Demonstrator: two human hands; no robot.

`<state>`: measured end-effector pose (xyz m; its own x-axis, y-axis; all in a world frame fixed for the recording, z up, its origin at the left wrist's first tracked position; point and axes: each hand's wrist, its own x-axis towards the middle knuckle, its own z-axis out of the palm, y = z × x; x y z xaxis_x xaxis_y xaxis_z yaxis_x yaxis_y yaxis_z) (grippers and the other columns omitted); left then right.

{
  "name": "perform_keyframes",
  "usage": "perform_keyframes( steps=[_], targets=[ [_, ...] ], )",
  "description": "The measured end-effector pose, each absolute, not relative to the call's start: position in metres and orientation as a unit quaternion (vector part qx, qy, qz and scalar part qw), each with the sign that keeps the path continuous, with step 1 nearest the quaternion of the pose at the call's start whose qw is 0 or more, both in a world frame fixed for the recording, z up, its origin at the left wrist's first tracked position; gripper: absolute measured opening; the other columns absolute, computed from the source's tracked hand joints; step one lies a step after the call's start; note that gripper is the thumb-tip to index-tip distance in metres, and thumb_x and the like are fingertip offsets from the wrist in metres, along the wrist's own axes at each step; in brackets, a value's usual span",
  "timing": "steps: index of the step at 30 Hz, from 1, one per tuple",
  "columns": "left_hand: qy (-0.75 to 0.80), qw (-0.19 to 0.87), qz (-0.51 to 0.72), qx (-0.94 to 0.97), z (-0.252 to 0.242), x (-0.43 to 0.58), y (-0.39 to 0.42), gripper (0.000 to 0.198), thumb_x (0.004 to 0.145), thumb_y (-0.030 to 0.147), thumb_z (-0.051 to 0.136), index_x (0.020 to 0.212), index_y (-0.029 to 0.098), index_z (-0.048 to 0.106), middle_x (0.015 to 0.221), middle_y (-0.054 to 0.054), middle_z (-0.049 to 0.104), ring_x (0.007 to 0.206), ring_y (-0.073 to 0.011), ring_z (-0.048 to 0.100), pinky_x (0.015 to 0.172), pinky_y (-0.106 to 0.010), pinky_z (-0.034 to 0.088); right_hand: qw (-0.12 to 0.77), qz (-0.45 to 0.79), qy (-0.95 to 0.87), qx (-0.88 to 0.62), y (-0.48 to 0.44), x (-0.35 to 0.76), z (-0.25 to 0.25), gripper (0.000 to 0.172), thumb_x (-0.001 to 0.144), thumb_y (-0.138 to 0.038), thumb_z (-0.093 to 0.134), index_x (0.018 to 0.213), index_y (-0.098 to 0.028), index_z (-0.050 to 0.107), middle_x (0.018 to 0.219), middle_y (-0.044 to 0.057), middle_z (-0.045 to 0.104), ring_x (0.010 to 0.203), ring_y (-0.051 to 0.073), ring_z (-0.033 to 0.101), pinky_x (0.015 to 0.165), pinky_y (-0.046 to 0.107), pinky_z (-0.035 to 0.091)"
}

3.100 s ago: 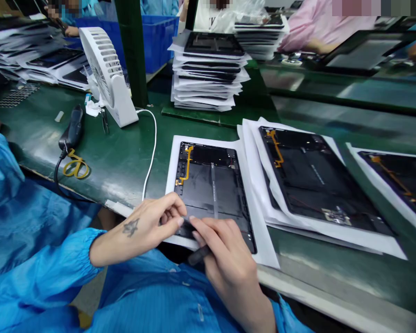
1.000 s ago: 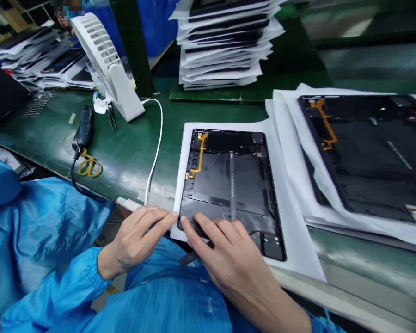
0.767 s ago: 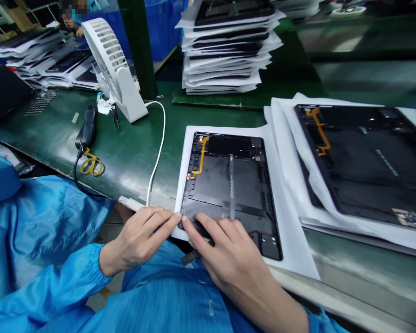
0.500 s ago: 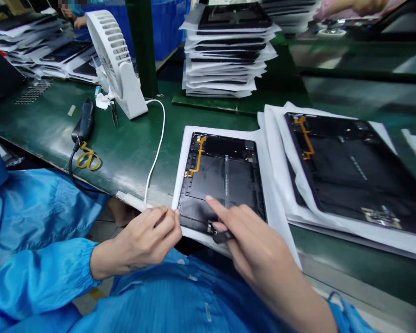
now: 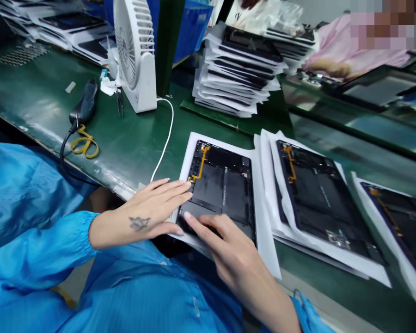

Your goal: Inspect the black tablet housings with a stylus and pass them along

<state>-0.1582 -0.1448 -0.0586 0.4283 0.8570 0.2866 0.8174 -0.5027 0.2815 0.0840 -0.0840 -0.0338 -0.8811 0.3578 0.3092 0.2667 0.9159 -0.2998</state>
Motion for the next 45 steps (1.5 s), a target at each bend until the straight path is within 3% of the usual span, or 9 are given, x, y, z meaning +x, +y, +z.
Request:
perform_keyframes(
  steps=[5,9,21,29,37,45],
  targets=[
    [0.504,0.048,0.233,0.830,-0.066,-0.151,-0.147,0.059,0.103,0.049,0.050,0.149,0.013,0.043,0.157,-0.013,0.044,0.148,-0.0233,0.039,0.122,-0.045,0.033,0.235,0.173,-0.939,-0.183,-0.088,0.081,-0.041,0.046,0.097,0.000,0.047,0.138,-0.019,0.055,0.105,0.009,0.071,0.088,0.016,0.067,0.075,0.028,0.056],
    [0.509,0.045,0.266,0.817,-0.069,-0.148,-0.147,0.055,0.102,0.047,0.053,0.145,0.014,0.048,0.153,-0.014,0.050,0.144,-0.0250,0.045,0.119,-0.046,0.036,0.230,0.144,-0.941,-0.202,-0.091,0.079,-0.042,0.043,0.096,-0.001,0.047,0.131,-0.021,0.062,0.109,0.010,0.072,0.093,0.017,0.070,0.079,0.028,0.057],
    [0.513,0.008,0.279,0.812,-0.073,-0.145,-0.147,0.050,0.104,0.049,0.048,0.137,0.012,0.054,0.149,-0.013,0.055,0.139,-0.0252,0.052,0.114,-0.044,0.040,0.245,0.097,-0.947,-0.185,-0.092,0.070,-0.046,0.030,0.095,-0.001,0.051,0.114,-0.017,0.067,0.098,0.010,0.073,0.079,0.015,0.068,0.068,0.025,0.055],
    [0.505,0.015,0.287,0.814,-0.069,-0.147,-0.146,0.046,0.104,0.045,0.050,0.136,0.012,0.056,0.145,-0.014,0.058,0.136,-0.0254,0.055,0.111,-0.043,0.043,0.176,0.051,-0.971,-0.155,-0.087,0.067,-0.028,0.028,0.097,-0.004,0.046,0.111,-0.014,0.069,0.100,0.012,0.075,0.078,0.016,0.068,0.066,0.027,0.055],
    [0.498,0.008,0.269,0.824,-0.068,-0.145,-0.145,0.040,0.107,0.037,0.045,0.132,0.010,0.058,0.145,-0.014,0.059,0.135,-0.0244,0.056,0.110,-0.042,0.043,0.078,-0.019,-0.992,-0.098,-0.079,0.050,-0.007,0.040,0.106,-0.012,0.034,0.083,-0.017,0.067,0.079,0.005,0.068,0.064,0.015,0.053,0.055,0.029,0.040],
    [0.488,-0.002,0.258,0.834,-0.067,-0.147,-0.145,0.041,0.108,0.034,0.041,0.137,0.008,0.054,0.145,-0.014,0.059,0.135,-0.0243,0.056,0.108,-0.043,0.043,0.062,-0.020,-0.994,-0.087,-0.078,0.050,-0.003,0.042,0.106,-0.010,0.029,0.086,-0.016,0.066,0.078,0.005,0.064,0.065,0.015,0.050,0.057,0.029,0.036]
  ],
)
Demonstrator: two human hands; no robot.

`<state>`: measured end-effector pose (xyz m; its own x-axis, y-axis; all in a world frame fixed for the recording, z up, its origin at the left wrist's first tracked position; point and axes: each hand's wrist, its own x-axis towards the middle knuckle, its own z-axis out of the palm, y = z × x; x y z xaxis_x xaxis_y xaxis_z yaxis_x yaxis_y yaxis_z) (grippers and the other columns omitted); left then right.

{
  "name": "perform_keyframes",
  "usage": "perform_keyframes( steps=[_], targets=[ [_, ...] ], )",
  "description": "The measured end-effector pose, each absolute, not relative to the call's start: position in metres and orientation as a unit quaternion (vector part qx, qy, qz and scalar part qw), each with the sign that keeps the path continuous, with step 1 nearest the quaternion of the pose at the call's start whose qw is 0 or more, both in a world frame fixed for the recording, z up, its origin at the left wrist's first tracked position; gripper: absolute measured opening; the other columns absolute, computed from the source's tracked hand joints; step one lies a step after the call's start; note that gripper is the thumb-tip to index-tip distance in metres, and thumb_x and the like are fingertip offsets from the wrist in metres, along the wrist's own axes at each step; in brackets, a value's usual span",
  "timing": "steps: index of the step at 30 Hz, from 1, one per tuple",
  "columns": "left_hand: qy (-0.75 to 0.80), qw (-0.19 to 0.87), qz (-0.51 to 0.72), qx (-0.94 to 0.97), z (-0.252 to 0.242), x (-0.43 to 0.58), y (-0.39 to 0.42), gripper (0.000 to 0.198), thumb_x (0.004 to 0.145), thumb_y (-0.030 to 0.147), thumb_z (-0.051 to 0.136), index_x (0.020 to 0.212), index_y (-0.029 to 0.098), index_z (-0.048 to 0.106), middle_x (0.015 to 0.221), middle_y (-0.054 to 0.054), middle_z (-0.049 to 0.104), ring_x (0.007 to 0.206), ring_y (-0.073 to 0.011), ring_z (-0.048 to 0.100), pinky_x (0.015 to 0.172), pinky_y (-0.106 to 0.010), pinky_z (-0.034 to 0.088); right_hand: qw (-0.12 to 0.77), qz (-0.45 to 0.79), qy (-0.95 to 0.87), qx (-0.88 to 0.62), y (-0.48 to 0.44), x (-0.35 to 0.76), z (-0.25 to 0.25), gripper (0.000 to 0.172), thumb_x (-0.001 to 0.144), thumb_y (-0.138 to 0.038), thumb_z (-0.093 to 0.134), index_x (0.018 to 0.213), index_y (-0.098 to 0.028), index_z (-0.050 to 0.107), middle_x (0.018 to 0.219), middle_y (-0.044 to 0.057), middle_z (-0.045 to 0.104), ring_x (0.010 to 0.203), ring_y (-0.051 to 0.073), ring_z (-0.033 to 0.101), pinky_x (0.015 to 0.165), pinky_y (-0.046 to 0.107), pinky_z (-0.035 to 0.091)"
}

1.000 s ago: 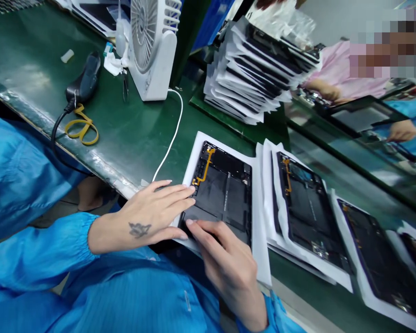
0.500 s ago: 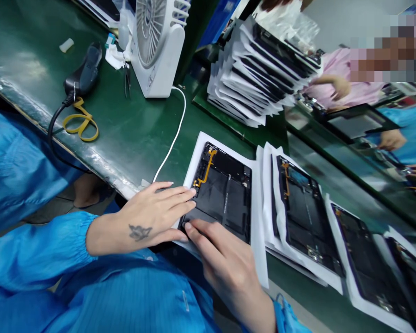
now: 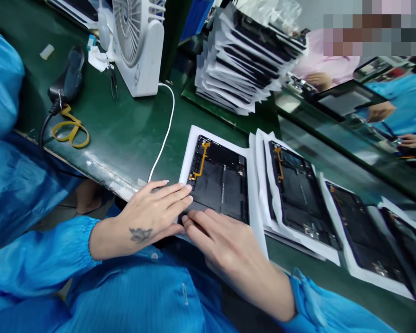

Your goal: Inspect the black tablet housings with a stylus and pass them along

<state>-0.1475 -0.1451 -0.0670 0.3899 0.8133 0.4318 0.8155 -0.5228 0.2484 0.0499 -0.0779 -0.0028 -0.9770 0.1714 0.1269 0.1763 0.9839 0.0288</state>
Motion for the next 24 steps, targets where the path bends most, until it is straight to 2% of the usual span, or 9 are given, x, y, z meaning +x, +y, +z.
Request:
perform_keyframes(
  steps=[5,8,11,13,16,19,20,22,24],
  targets=[
    [-0.491,0.006,-0.241,-0.837,-0.067,-0.147,-0.145,0.041,0.109,0.031,0.036,0.138,0.009,0.054,0.147,-0.013,0.056,0.136,-0.0249,0.055,0.110,-0.044,0.041,0.077,-0.067,-0.992,-0.079,-0.080,0.044,-0.006,0.034,0.102,-0.009,0.041,0.076,-0.018,0.061,0.073,0.003,0.062,0.064,0.016,0.050,0.055,0.032,0.032],
    [-0.496,0.005,-0.243,-0.833,-0.067,-0.148,-0.148,0.045,0.110,0.036,0.035,0.141,0.010,0.051,0.149,-0.013,0.054,0.137,-0.0239,0.053,0.111,-0.044,0.041,0.087,-0.005,-0.992,-0.087,-0.078,0.050,-0.004,0.032,0.103,-0.011,0.038,0.086,-0.017,0.065,0.080,0.005,0.068,0.067,0.016,0.056,0.056,0.030,0.038],
    [-0.500,0.021,-0.276,-0.821,-0.068,-0.150,-0.155,0.049,0.108,0.042,0.041,0.143,0.008,0.049,0.146,-0.014,0.057,0.134,-0.0236,0.057,0.109,-0.043,0.044,0.178,0.137,-0.963,-0.147,-0.082,0.066,-0.001,0.022,0.100,-0.009,0.046,0.108,-0.017,0.065,0.099,0.007,0.072,0.083,0.016,0.066,0.069,0.027,0.050],
    [-0.494,0.029,-0.317,-0.809,-0.071,-0.152,-0.162,0.041,0.107,0.033,0.048,0.137,0.007,0.054,0.139,-0.014,0.063,0.127,-0.0223,0.061,0.107,-0.040,0.047,0.280,0.187,-0.917,-0.213,-0.091,0.077,-0.004,0.027,0.095,-0.007,0.058,0.117,-0.021,0.065,0.104,0.006,0.072,0.089,0.016,0.067,0.076,0.027,0.053],
    [-0.486,0.025,-0.361,-0.796,-0.074,-0.154,-0.172,0.027,0.102,0.014,0.054,0.126,0.008,0.061,0.128,-0.013,0.070,0.120,-0.0209,0.065,0.105,-0.037,0.050,0.404,0.222,-0.823,-0.332,-0.106,0.086,-0.017,0.041,0.090,-0.013,0.070,0.128,-0.027,0.065,0.083,0.000,0.067,0.070,0.014,0.061,0.067,0.027,0.051],
    [-0.477,0.035,-0.358,-0.802,-0.074,-0.154,-0.178,0.027,0.098,0.004,0.054,0.122,0.007,0.063,0.124,-0.014,0.071,0.117,-0.0221,0.066,0.103,-0.037,0.052,0.452,0.340,-0.719,-0.403,-0.113,0.087,-0.031,0.024,0.098,-0.031,0.063,0.119,-0.026,0.073,0.058,-0.006,0.050,0.050,0.011,0.045,0.054,0.026,0.044],
    [-0.474,0.044,-0.351,-0.806,-0.074,-0.153,-0.178,0.027,0.097,0.003,0.054,0.122,0.006,0.064,0.124,-0.015,0.071,0.117,-0.0227,0.066,0.102,-0.037,0.052,0.453,0.388,-0.698,-0.397,-0.113,0.086,-0.034,0.027,0.102,-0.038,0.055,0.112,-0.025,0.076,0.054,-0.006,0.047,0.049,0.011,0.044,0.055,0.027,0.044],
    [-0.468,0.065,-0.337,-0.814,-0.073,-0.152,-0.177,0.028,0.097,0.001,0.053,0.122,0.006,0.064,0.122,-0.015,0.071,0.115,-0.0237,0.067,0.099,-0.037,0.054,0.442,0.432,-0.697,-0.364,-0.113,0.087,-0.036,0.049,0.106,-0.051,0.037,0.102,-0.024,0.079,0.058,-0.001,0.054,0.059,0.015,0.053,0.065,0.031,0.049],
    [-0.462,0.085,-0.327,-0.820,-0.072,-0.151,-0.175,0.027,0.097,0.002,0.053,0.121,0.005,0.064,0.121,-0.015,0.072,0.113,-0.0248,0.068,0.096,-0.037,0.055,0.431,0.387,-0.740,-0.342,-0.113,0.089,-0.035,0.065,0.103,-0.063,0.029,0.100,-0.023,0.080,0.073,0.005,0.063,0.076,0.019,0.060,0.072,0.034,0.050]
  ],
)
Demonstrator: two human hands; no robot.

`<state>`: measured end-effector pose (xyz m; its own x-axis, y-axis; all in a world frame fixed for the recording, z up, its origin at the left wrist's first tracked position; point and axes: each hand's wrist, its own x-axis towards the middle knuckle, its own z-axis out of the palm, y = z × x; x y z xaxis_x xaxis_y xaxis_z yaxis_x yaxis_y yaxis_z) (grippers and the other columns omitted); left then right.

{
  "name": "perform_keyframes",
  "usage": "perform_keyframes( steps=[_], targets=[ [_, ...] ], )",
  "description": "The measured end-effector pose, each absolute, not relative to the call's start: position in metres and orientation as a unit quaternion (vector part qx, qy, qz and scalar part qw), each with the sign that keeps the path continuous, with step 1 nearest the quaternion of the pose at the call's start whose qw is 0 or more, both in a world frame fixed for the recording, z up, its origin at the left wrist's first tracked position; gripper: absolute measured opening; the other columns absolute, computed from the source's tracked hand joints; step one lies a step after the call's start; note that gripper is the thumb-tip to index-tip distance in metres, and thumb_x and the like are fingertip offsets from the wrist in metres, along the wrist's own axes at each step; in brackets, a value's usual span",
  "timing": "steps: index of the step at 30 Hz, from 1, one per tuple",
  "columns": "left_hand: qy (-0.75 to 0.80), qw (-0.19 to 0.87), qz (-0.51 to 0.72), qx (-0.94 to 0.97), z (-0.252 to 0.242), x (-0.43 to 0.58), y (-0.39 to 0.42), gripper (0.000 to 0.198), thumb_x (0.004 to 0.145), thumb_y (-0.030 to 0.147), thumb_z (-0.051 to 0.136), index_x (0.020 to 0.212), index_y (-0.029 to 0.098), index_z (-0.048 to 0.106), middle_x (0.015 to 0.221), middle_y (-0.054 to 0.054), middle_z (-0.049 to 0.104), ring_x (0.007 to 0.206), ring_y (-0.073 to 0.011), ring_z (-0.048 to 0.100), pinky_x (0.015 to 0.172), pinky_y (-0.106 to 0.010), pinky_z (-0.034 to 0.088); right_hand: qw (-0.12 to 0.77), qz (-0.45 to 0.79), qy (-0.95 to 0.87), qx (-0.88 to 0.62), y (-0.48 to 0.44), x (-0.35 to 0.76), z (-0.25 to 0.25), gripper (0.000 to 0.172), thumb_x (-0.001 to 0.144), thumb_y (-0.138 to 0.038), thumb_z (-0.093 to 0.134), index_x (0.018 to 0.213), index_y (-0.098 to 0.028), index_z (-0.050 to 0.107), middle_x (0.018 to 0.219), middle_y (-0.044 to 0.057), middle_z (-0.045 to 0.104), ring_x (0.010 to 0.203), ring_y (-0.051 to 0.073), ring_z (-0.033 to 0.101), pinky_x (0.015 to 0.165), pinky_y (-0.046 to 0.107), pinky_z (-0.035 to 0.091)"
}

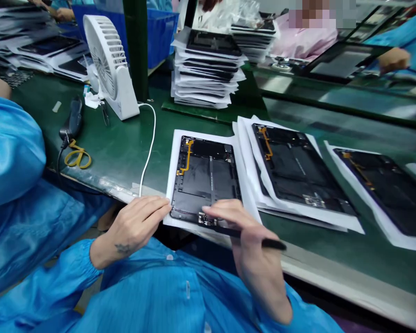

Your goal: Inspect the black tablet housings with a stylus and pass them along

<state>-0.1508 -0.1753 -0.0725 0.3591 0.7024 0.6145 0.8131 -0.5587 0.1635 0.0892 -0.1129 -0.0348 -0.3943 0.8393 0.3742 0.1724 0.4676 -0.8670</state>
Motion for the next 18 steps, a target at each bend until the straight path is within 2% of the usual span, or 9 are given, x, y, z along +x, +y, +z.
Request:
perform_keyframes(
  steps=[2,4,7,8,10,11,15,18],
  targets=[
    [-0.454,0.101,-0.320,-0.825,-0.072,-0.151,-0.174,0.026,0.097,0.002,0.053,0.121,0.005,0.065,0.119,-0.016,0.072,0.110,-0.0255,0.068,0.093,-0.037,0.057,0.419,0.332,-0.782,-0.321,-0.116,0.093,-0.034,0.069,0.099,-0.069,0.028,0.099,-0.021,0.079,0.081,0.007,0.065,0.079,0.020,0.059,0.067,0.034,0.048],
    [-0.445,0.118,-0.306,-0.834,-0.071,-0.151,-0.172,0.026,0.099,0.004,0.050,0.121,0.005,0.065,0.119,-0.016,0.072,0.108,-0.0260,0.069,0.091,-0.038,0.058,0.415,0.323,-0.802,-0.285,-0.120,0.095,-0.037,0.061,0.101,-0.064,0.033,0.103,-0.019,0.075,0.079,0.006,0.065,0.074,0.018,0.059,0.063,0.033,0.047],
    [-0.433,0.151,-0.272,-0.846,-0.068,-0.149,-0.171,0.029,0.102,0.006,0.043,0.119,0.005,0.066,0.117,-0.017,0.072,0.106,-0.0275,0.070,0.088,-0.040,0.060,0.413,0.294,-0.828,-0.238,-0.125,0.093,-0.047,0.026,0.103,-0.035,0.054,0.116,-0.018,0.067,0.092,0.007,0.071,0.084,0.019,0.065,0.075,0.034,0.053],
    [-0.432,0.161,-0.264,-0.847,-0.068,-0.148,-0.171,0.029,0.102,0.006,0.042,0.118,0.004,0.066,0.116,-0.018,0.072,0.105,-0.0278,0.070,0.087,-0.040,0.060,0.409,0.265,-0.841,-0.234,-0.126,0.090,-0.052,0.021,0.100,-0.023,0.059,0.119,-0.018,0.066,0.095,0.008,0.072,0.088,0.019,0.066,0.078,0.035,0.055],
    [-0.429,0.168,-0.260,-0.848,-0.067,-0.147,-0.170,0.028,0.102,0.006,0.042,0.115,0.004,0.067,0.116,-0.019,0.072,0.106,-0.0287,0.070,0.086,-0.041,0.061,0.404,0.196,-0.863,-0.231,-0.128,0.085,-0.061,0.029,0.092,-0.005,0.063,0.119,-0.017,0.066,0.094,0.008,0.073,0.089,0.020,0.067,0.079,0.036,0.056],
    [-0.427,0.164,-0.265,-0.849,-0.068,-0.147,-0.170,0.028,0.101,0.006,0.042,0.114,0.004,0.067,0.118,-0.019,0.071,0.108,-0.0292,0.070,0.088,-0.041,0.061,0.407,0.161,-0.870,-0.228,-0.128,0.082,-0.065,0.031,0.090,-0.002,0.064,0.117,-0.017,0.067,0.092,0.008,0.073,0.089,0.021,0.066,0.079,0.037,0.056],
    [-0.413,0.121,-0.294,-0.853,-0.076,-0.149,-0.168,0.031,0.100,0.002,0.040,0.117,0.003,0.065,0.129,-0.020,0.067,0.124,-0.0300,0.064,0.100,-0.043,0.058,0.417,0.086,-0.881,-0.208,-0.128,0.078,-0.076,0.031,0.087,-0.002,0.067,0.116,-0.012,0.068,0.089,0.009,0.074,0.088,0.022,0.066,0.077,0.038,0.056],
    [-0.413,0.094,-0.310,-0.851,-0.082,-0.150,-0.168,0.031,0.100,0.002,0.042,0.122,0.004,0.063,0.133,-0.020,0.065,0.130,-0.0289,0.060,0.106,-0.044,0.056,0.411,0.069,-0.884,-0.211,-0.129,0.078,-0.079,0.039,0.086,0.000,0.068,0.124,-0.010,0.066,0.087,0.008,0.074,0.084,0.020,0.065,0.076,0.038,0.053]
  ],
)
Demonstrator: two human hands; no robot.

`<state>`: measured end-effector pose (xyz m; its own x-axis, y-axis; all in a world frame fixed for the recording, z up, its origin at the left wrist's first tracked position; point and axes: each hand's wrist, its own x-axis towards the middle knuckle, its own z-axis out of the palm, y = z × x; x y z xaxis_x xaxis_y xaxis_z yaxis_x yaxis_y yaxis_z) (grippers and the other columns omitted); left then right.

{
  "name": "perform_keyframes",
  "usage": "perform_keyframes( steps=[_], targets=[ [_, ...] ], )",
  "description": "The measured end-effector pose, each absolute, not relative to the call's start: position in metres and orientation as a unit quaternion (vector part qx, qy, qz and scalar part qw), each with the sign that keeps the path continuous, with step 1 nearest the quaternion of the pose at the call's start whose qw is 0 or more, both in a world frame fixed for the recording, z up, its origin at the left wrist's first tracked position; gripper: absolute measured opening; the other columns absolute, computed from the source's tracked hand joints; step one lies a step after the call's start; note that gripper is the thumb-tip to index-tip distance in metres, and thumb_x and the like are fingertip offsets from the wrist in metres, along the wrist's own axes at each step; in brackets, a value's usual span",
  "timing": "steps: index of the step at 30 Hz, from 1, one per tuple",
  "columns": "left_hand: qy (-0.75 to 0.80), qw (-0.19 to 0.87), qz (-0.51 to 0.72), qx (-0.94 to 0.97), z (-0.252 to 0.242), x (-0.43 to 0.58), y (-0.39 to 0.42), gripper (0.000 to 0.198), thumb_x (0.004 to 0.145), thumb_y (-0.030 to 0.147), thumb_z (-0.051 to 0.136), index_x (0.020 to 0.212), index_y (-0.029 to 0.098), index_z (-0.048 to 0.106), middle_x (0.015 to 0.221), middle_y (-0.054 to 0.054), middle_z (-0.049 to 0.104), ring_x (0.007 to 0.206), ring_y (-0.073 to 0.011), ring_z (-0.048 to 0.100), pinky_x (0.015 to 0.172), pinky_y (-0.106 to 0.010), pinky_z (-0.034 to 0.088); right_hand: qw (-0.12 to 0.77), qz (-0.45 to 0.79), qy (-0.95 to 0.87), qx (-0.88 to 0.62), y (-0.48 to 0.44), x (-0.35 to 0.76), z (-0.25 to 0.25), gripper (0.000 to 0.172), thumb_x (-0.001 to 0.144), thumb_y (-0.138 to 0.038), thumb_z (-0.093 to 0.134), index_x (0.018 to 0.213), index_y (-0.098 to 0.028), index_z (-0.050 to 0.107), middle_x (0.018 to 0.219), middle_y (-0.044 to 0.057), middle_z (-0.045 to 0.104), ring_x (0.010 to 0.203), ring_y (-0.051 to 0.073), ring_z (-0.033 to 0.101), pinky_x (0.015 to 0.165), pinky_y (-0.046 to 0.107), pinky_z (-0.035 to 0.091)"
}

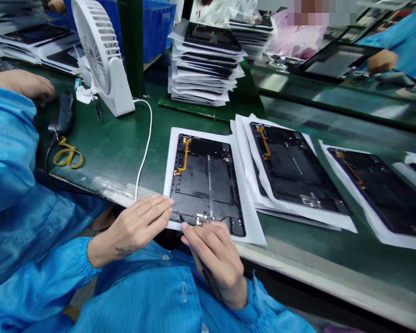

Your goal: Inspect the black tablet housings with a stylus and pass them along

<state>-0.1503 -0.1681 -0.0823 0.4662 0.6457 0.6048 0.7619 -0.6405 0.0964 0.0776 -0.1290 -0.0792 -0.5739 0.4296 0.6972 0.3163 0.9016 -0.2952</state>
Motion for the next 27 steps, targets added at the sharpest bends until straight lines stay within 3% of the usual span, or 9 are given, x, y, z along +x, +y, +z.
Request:
perform_keyframes(
  steps=[4,8,13,17,20,27],
  targets=[
    [-0.431,0.088,-0.320,-0.839,-0.085,-0.147,-0.170,0.034,0.100,0.002,0.041,0.126,0.005,0.062,0.134,-0.018,0.066,0.129,-0.0271,0.061,0.107,-0.043,0.056,0.422,0.061,-0.881,-0.206,-0.129,0.077,-0.082,0.051,0.084,0.003,0.068,0.133,-0.009,0.061,0.085,0.008,0.073,0.082,0.020,0.063,0.074,0.037,0.052],
    [-0.438,0.095,-0.323,-0.833,-0.082,-0.144,-0.170,0.036,0.102,0.004,0.038,0.129,0.006,0.062,0.132,-0.017,0.067,0.127,-0.0261,0.063,0.106,-0.042,0.056,0.434,0.061,-0.869,-0.229,-0.130,0.078,-0.083,0.048,0.084,0.004,0.067,0.130,-0.009,0.064,0.085,0.010,0.072,0.083,0.022,0.065,0.074,0.039,0.054],
    [-0.438,0.138,-0.296,-0.838,-0.077,-0.139,-0.171,0.033,0.103,0.007,0.040,0.124,0.006,0.065,0.126,-0.018,0.070,0.121,-0.0278,0.066,0.103,-0.043,0.057,0.441,0.086,-0.843,-0.295,-0.135,0.094,-0.075,0.047,0.085,0.005,0.063,0.124,-0.021,0.069,0.086,0.005,0.072,0.077,0.020,0.065,0.073,0.038,0.055],
    [-0.464,0.176,-0.264,-0.827,-0.075,-0.128,-0.173,0.036,0.102,0.007,0.038,0.125,0.009,0.066,0.122,-0.019,0.070,0.117,-0.0297,0.068,0.099,-0.046,0.058,0.442,0.218,-0.801,-0.339,-0.124,0.094,-0.055,0.031,0.090,-0.006,0.063,0.111,-0.026,0.074,0.094,0.005,0.074,0.088,0.022,0.068,0.078,0.037,0.056],
    [-0.482,0.191,-0.246,-0.819,-0.074,-0.122,-0.175,0.037,0.101,0.008,0.038,0.126,0.011,0.066,0.122,-0.019,0.070,0.114,-0.0305,0.070,0.096,-0.046,0.059,0.395,0.336,-0.785,-0.340,-0.109,0.080,-0.041,0.015,0.095,-0.018,0.062,0.096,-0.025,0.076,0.089,0.004,0.074,0.085,0.021,0.069,0.073,0.033,0.057],
    [-0.500,0.184,-0.237,-0.812,-0.079,-0.117,-0.179,0.033,0.100,0.010,0.045,0.127,0.012,0.063,0.126,-0.020,0.068,0.117,-0.0321,0.068,0.101,-0.048,0.055,0.367,0.357,-0.801,-0.311,-0.098,0.062,-0.041,0.016,0.097,-0.018,0.061,0.092,-0.022,0.075,0.083,0.004,0.074,0.078,0.018,0.067,0.068,0.030,0.055]
  ],
)
